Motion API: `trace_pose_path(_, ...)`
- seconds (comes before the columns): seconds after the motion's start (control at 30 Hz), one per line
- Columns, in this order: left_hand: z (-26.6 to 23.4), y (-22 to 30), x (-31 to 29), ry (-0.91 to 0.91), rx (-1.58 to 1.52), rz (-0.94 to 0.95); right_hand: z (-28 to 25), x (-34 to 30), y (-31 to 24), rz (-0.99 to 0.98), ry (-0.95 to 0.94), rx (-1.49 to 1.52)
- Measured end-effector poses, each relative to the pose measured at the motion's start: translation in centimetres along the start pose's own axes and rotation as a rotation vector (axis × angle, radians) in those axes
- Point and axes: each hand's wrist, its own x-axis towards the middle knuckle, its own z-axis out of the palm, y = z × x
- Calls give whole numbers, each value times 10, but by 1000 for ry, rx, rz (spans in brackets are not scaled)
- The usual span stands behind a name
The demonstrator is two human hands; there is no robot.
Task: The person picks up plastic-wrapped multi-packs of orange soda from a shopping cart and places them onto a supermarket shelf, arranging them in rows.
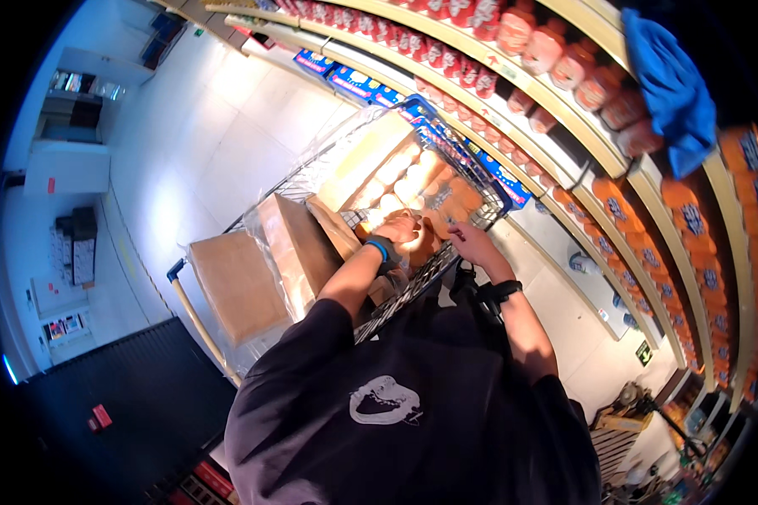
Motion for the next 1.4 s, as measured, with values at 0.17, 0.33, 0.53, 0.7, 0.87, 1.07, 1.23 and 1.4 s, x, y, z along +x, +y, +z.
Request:
trace_pose_path(0.17,46,-18,15,-29,166,-30,-11,8,-8,215,7,337)
trace_pose_path(0.33,63,-37,12,-18,142,-72,-15,13,-25,367,-31,306)
trace_pose_path(0.53,72,-48,30,-36,122,-132,-15,18,-34,445,-44,220)
trace_pose_path(0.7,62,-53,35,269,310,16,-16,22,-35,485,-69,208)
trace_pose_path(0.87,60,-53,37,117,330,-53,-13,21,-37,466,-31,198)
trace_pose_path(1.07,81,-35,78,-22,626,-223,-13,22,-37,483,-66,180)
trace_pose_path(1.23,59,-46,72,-64,418,-217,-11,23,-41,493,-51,151)
trace_pose_path(1.4,31,-56,35,-116,47,100,-8,19,-39,504,49,214)
